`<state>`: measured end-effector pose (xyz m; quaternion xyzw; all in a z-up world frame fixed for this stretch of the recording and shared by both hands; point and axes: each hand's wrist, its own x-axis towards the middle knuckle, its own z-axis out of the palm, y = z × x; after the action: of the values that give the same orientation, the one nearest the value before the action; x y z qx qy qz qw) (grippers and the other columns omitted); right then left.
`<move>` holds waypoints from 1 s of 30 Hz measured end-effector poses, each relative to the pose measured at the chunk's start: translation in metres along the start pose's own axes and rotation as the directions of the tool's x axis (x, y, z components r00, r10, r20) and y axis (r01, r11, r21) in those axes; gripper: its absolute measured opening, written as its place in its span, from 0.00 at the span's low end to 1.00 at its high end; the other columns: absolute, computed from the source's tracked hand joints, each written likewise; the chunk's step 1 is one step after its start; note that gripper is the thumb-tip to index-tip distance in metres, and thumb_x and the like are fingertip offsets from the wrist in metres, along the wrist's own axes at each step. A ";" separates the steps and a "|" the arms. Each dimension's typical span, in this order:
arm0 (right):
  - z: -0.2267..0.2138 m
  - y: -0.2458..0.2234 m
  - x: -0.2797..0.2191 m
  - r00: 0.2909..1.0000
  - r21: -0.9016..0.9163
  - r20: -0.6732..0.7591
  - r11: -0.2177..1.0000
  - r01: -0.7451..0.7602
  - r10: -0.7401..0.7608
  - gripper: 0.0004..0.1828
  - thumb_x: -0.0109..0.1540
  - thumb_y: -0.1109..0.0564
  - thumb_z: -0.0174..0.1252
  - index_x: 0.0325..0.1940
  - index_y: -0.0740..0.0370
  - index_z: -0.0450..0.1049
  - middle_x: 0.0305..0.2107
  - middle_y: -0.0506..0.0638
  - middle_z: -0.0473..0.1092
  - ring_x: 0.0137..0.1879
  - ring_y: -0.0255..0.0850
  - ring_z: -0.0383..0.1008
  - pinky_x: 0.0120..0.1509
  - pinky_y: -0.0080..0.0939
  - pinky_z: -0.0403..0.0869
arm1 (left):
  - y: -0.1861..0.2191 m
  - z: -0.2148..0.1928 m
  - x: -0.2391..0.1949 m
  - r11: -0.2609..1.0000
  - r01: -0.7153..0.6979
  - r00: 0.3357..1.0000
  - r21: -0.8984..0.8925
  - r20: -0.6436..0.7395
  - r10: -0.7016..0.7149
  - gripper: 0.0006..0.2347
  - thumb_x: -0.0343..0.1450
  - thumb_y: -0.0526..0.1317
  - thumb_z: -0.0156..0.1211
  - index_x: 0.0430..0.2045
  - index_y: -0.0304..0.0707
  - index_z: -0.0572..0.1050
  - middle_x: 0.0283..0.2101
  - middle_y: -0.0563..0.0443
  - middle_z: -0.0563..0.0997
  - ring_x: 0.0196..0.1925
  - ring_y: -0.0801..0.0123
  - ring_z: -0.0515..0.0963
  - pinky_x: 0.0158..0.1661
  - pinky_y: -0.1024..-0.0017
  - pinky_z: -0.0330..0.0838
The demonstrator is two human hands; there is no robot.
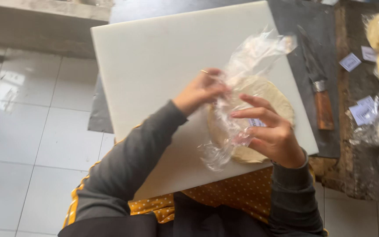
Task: The person separates thin round dough sheets, stacks them, and uses a knife to cut the stack into halves and quarters. The person then places the cut pieces into a clear plastic bag, seals it, and sets it aside. The person repeats the process with another stack of dough sheets.
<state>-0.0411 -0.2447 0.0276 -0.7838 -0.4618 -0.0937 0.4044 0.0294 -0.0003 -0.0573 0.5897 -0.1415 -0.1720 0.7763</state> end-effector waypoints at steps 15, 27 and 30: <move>-0.040 0.100 -0.101 0.647 0.763 -0.377 0.618 -0.188 0.663 0.18 0.76 0.71 0.59 0.36 0.58 0.64 0.46 0.60 0.76 0.51 0.47 0.80 0.56 0.42 0.80 | -0.020 -0.043 0.043 0.903 -0.328 0.855 -0.277 -0.493 0.159 0.12 0.80 0.41 0.44 0.43 0.28 0.68 0.37 0.36 0.84 0.31 0.54 0.87 0.27 0.65 0.83; -0.037 0.043 -0.102 0.415 0.572 -0.494 0.645 -0.507 0.764 0.13 0.67 0.70 0.67 0.51 0.63 0.72 0.39 0.52 0.76 0.44 0.39 0.80 0.48 0.38 0.80 | 0.000 -0.084 0.029 0.891 -0.145 0.752 0.431 -0.537 0.382 0.05 0.77 0.32 0.51 0.43 0.31 0.74 0.35 0.49 0.86 0.32 0.73 0.89 0.31 0.74 0.84; -0.041 0.021 -0.088 0.404 0.504 -0.406 0.569 -0.649 0.820 0.12 0.63 0.68 0.66 0.48 0.63 0.72 0.36 0.52 0.77 0.41 0.37 0.80 0.48 0.36 0.81 | 0.014 -0.081 0.018 0.765 0.172 0.712 0.621 -0.615 0.339 0.12 0.73 0.32 0.57 0.51 0.34 0.74 0.40 0.45 0.84 0.38 0.68 0.86 0.39 0.72 0.79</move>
<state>-0.0643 -0.3367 -0.0028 -0.7692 0.0821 -0.0846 0.6280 0.0813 0.0658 -0.0655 0.8290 0.0834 0.1595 0.5294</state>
